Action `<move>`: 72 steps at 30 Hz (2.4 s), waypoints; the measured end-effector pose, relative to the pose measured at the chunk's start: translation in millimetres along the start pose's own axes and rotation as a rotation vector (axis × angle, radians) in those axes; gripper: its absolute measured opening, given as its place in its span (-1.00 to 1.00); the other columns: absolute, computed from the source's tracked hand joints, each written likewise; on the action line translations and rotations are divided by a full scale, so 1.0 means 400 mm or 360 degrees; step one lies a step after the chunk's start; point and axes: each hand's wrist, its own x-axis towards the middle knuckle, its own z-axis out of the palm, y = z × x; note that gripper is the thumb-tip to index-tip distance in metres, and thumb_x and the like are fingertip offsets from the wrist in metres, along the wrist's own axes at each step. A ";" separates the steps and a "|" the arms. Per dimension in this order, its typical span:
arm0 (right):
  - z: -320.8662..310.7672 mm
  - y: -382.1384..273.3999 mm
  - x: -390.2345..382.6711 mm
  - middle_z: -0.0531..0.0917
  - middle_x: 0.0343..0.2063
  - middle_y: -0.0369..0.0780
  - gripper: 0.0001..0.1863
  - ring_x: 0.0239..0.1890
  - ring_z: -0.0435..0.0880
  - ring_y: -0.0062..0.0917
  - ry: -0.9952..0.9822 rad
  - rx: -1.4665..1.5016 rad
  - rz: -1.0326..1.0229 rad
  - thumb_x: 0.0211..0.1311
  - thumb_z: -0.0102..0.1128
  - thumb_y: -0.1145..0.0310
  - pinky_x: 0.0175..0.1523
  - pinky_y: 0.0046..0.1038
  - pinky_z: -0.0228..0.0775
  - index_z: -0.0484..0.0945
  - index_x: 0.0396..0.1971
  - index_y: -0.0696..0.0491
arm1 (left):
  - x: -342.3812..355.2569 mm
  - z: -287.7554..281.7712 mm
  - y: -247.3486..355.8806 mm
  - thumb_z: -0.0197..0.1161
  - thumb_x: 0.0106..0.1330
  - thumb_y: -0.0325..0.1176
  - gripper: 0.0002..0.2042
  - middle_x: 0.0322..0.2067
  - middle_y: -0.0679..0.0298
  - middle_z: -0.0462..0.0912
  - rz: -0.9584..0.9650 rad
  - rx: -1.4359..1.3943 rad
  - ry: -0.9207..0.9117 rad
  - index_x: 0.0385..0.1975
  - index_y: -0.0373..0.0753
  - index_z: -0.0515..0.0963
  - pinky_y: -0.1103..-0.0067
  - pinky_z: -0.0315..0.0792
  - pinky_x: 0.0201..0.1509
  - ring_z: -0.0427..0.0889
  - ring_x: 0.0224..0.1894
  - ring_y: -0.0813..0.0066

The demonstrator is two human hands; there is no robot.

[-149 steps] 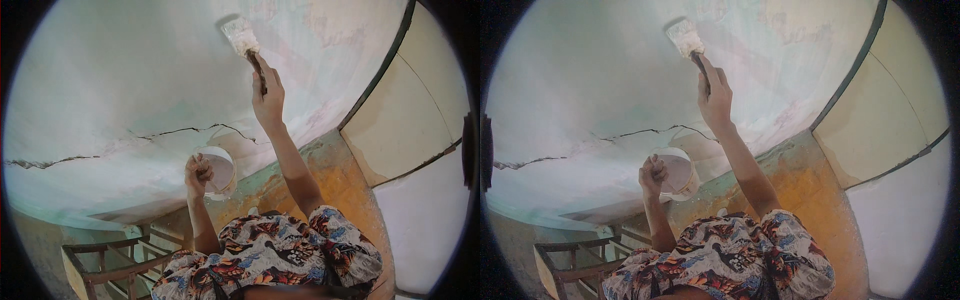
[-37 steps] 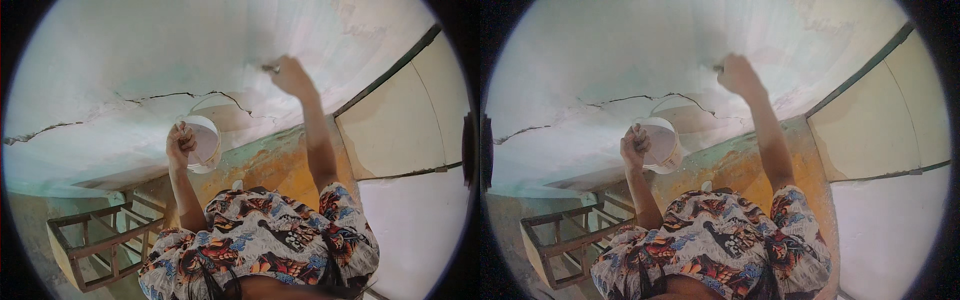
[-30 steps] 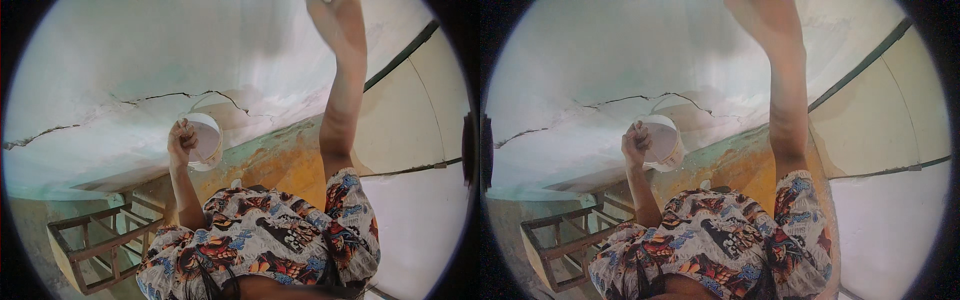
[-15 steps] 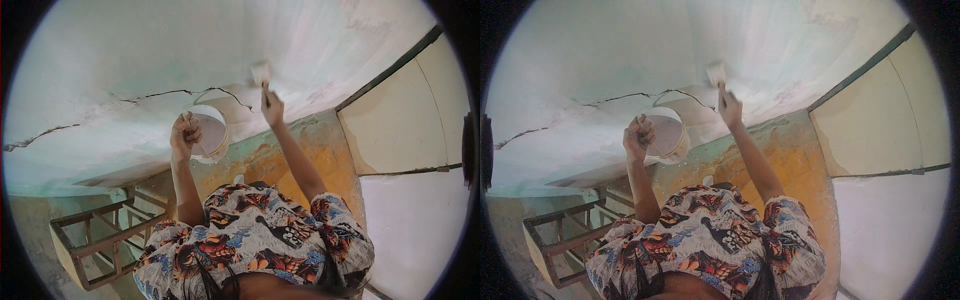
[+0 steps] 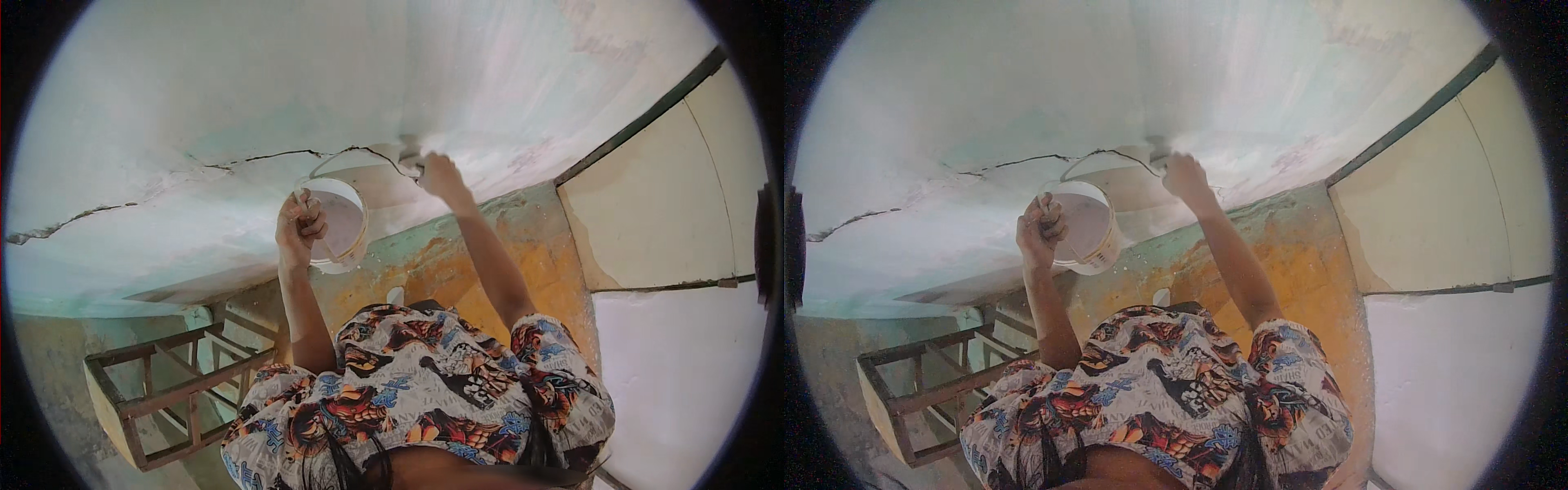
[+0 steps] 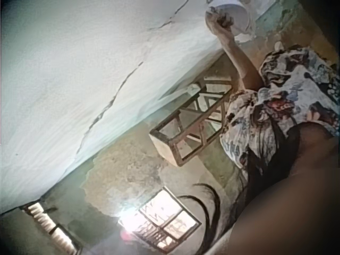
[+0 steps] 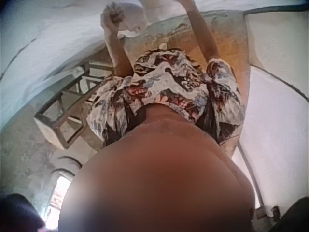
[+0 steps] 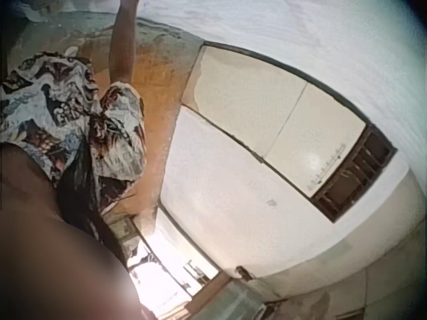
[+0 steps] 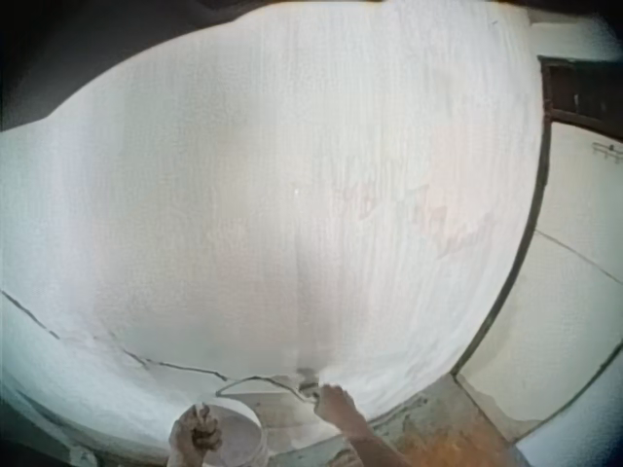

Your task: Painting the ceiling with a brush while holding a paint bucket in the other hand.

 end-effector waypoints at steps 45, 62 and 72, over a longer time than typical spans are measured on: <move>-0.242 -0.165 -0.064 0.58 -0.48 -0.32 -0.72 -0.56 0.36 -0.80 0.1463 0.1370 -0.0784 0.18 0.14 0.52 -0.47 -0.71 0.23 0.51 -0.09 0.23 | -0.019 -0.014 -0.001 0.08 0.11 -0.17 -0.75 -0.65 0.50 0.04 0.0008 -0.0045 0.0061 -0.32 -0.12 0.25 0.72 -0.12 -0.63 -0.04 -0.70 0.74; 0.350 0.156 -0.015 0.29 -0.70 -0.41 -0.75 -0.60 0.20 -0.77 0.0781 0.1597 -0.0039 0.26 0.07 0.33 -0.54 -0.60 0.06 0.52 -0.44 0.25 | -0.014 0.026 -0.013 0.07 0.05 -0.08 -0.68 -0.67 0.51 0.01 -0.0178 0.0147 -0.0031 -0.34 -0.14 0.24 0.71 -0.09 -0.65 -0.04 -0.72 0.74; 0.465 0.251 -0.271 0.43 -0.72 -0.37 -0.68 -0.77 0.24 -0.75 -0.0057 0.2040 0.0884 0.26 0.08 0.14 -0.70 -0.62 -0.03 0.50 -0.46 0.13 | -0.049 -0.004 -0.033 0.12 0.01 -0.04 -0.64 -0.64 0.53 0.02 -0.0245 0.0264 0.0006 -0.32 -0.13 0.27 0.72 -0.07 -0.64 0.00 -0.71 0.74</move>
